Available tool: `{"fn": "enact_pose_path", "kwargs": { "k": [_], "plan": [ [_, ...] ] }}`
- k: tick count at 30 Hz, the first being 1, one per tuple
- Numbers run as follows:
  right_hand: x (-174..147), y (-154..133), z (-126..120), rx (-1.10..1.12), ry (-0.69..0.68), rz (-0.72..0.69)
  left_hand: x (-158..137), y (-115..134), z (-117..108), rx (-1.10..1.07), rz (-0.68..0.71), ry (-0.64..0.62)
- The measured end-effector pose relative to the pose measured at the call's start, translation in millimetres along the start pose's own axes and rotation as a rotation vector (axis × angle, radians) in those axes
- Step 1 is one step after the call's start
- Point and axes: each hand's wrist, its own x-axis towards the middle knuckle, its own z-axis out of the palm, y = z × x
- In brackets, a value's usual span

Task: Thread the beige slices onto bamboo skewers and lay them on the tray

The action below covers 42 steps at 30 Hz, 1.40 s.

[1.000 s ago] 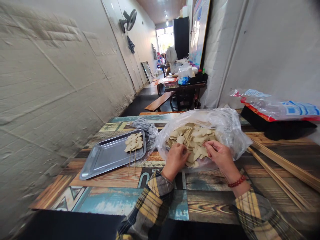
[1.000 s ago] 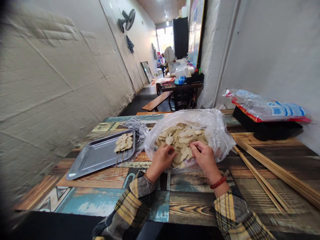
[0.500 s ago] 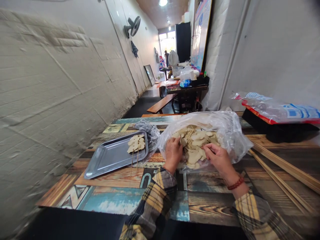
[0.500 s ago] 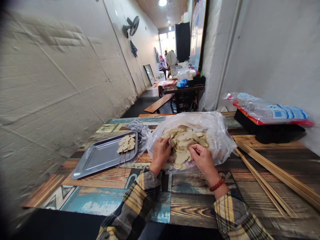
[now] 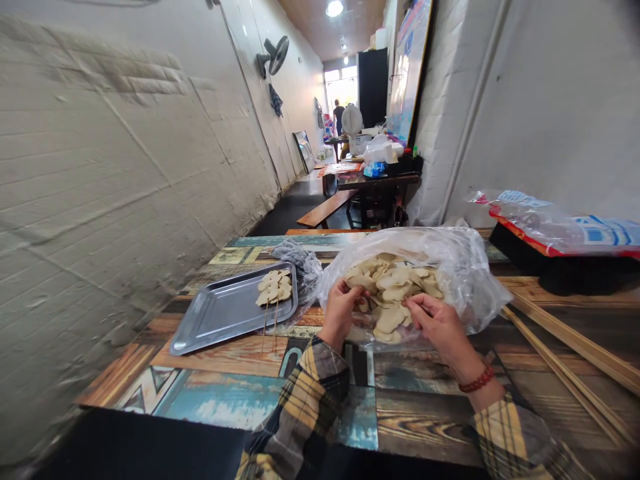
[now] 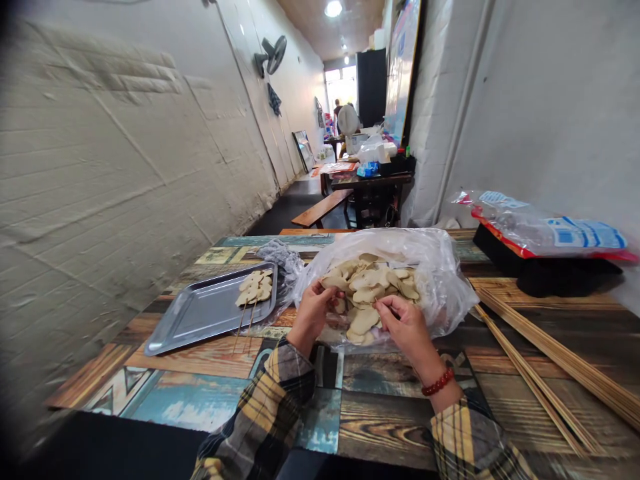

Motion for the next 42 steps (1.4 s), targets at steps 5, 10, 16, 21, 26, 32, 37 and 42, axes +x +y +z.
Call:
{"fn": "enact_pose_path", "kwargs": {
  "k": [5, 10, 16, 21, 26, 32, 37, 42],
  "plan": [
    [-6.7, -1.3, 3.0, -0.002, -0.116, 0.018, -1.1, 8.2, -5.4, -0.280, -0.103, 0.019],
    [-12.3, -2.3, 6.3, -0.109, -0.212, -0.034, 4.8, 3.9, -12.2, -0.370, -0.109, 0.057],
    [-16.1, -4.0, 10.7, -0.217, -0.230, -0.078, 4.0, 5.9, -11.6, -0.436, -0.093, 0.073],
    [-16.9, -4.3, 11.2, -0.259, -0.191, -0.121, 2.9, 8.6, -10.5, -0.428, -0.052, 0.071],
    [-16.6, -3.0, 12.0, -0.255, -0.185, -0.096, 3.2, 8.5, -9.7, -0.413, -0.022, 0.074],
    [-16.2, -4.4, 12.0, -0.254, -0.183, -0.085, 3.6, 9.1, -8.0, -0.364, -0.012, 0.086],
    [-16.3, -7.3, 11.7, -0.256, -0.193, -0.075, 2.7, 10.8, -5.6, -0.357, 0.000, 0.092],
    [-14.4, -3.1, 11.0, -0.276, -0.200, -0.056, 1.4, 12.6, -3.5, -0.325, 0.019, 0.105]
  ]
}}
